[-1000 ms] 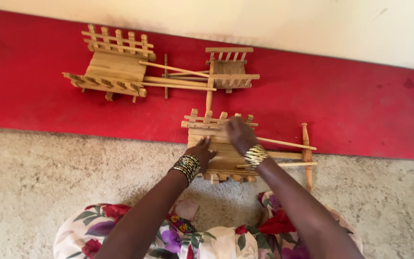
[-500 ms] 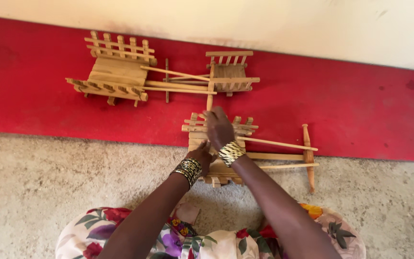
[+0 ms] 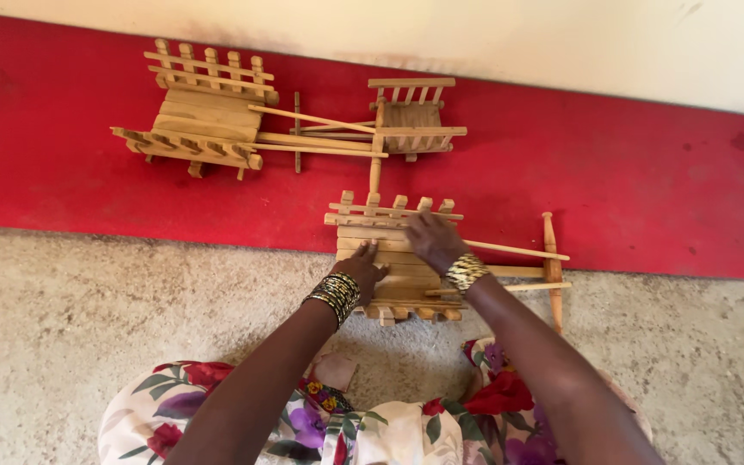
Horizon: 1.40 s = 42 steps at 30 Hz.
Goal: The person sits on the floor and assembles a small wooden model, fitting slats and pegs into the frame of the toy structure by hand, pressing pieces into place and repositioning the model as they work.
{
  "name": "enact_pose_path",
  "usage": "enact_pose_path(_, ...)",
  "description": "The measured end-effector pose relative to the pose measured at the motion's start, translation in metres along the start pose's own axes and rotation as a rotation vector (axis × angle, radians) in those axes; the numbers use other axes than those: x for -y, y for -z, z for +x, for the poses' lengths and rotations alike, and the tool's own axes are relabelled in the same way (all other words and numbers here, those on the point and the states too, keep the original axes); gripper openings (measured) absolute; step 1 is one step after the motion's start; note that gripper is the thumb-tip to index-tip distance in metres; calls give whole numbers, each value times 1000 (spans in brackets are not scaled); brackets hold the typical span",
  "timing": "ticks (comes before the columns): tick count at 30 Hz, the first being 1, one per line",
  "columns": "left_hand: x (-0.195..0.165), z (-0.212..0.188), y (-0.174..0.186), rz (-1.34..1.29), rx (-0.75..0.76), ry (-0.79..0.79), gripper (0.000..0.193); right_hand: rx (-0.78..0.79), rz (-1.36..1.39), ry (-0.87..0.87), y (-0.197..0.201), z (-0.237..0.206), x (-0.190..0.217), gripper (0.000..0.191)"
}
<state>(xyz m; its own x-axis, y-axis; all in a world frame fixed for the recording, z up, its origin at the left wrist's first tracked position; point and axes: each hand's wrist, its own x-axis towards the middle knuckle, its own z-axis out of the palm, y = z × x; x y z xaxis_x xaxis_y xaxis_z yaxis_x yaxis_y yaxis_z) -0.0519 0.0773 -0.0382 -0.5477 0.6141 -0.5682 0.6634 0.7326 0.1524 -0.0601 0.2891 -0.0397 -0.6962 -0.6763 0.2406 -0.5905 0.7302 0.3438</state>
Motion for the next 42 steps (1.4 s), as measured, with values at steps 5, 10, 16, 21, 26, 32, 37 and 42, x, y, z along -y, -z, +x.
enact_pose_path(5,0,0,0,-8,29,21,92,-10,155,-294,27,-48,-27,13)
enact_pose_path(10,0,4,-4,-6,-16,-7,82,-162,477,-928,20,-33,-12,8)
enact_pose_path(16,5,6,-9,-10,-18,-52,67,-174,698,-543,3,7,41,12)
enact_pose_path(21,14,-25,-28,-201,-233,-326,26,-7,718,-334,3,3,57,11)
enact_pose_path(26,5,-67,-45,-533,-354,-374,62,20,504,-568,-13,-1,44,25)
enact_pose_path(32,-3,-62,-41,-384,-273,-300,51,-123,636,-282,-25,69,79,17)
enact_pose_path(37,16,-66,-47,-390,-258,-278,59,230,818,-179,-17,79,76,38)
enact_pose_path(42,41,-61,-37,-478,-147,-328,98,382,885,-88,-13,-5,30,13)
